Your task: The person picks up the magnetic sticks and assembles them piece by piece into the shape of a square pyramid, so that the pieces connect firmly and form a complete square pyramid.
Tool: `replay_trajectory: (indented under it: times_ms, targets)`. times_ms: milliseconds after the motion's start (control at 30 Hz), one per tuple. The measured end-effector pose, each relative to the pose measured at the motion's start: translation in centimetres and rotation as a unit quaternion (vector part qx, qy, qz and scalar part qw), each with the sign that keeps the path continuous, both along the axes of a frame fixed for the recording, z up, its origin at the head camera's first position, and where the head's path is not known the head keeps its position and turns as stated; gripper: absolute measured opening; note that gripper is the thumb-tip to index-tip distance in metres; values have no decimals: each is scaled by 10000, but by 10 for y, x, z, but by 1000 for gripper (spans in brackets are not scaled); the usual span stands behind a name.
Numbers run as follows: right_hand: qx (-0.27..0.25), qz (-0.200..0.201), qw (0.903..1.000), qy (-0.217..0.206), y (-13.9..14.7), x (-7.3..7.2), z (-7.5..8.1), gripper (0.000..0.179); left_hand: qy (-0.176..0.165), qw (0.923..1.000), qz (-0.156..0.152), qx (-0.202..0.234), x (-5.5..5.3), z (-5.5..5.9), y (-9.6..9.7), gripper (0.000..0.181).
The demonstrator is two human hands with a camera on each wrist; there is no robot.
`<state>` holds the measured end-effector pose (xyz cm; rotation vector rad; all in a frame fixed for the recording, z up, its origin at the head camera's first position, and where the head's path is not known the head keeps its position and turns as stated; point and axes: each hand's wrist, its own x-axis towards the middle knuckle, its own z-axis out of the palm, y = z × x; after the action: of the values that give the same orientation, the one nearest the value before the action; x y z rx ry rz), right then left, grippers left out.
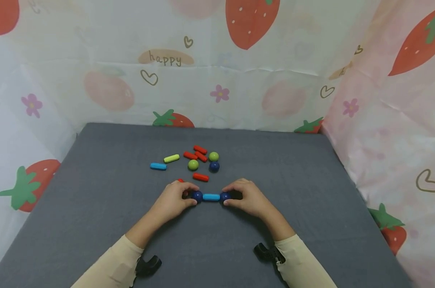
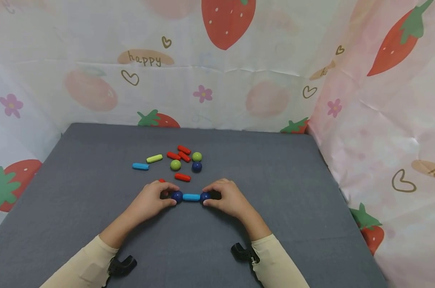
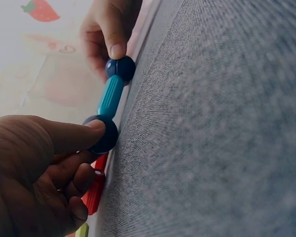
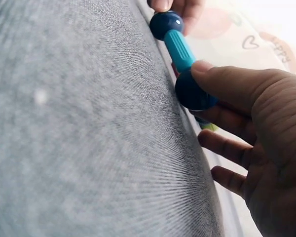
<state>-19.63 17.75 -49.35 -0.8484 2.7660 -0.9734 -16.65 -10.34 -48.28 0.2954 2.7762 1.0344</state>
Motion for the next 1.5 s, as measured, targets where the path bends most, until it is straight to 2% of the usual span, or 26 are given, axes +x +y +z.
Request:
replay_trajectory:
  times_ms: [400, 800, 1033, 1333, 1500]
  targets:
    - [144, 257, 9996, 37, 0, 1, 1, 36, -22, 10000, -72, -53, 0, 1, -1, 35]
    - [-206, 458, 9987, -121, -8, 7, 4, 34, 12, 9997, -238, 40, 1, 0, -2, 34]
    - [-295, 370, 9989, 3, -17, 11, 3, 28, 120, 9993, -343, 80, 2, 0, 0, 35]
    - [-244, 316, 9984, 406, -23, 14, 1, 23, 105, 9990, -429, 84, 3, 2, 2, 36]
    - [-216, 183, 9988, 408, -25, 15, 1, 20, 71, 9989, -453, 120, 3, 3, 2, 36]
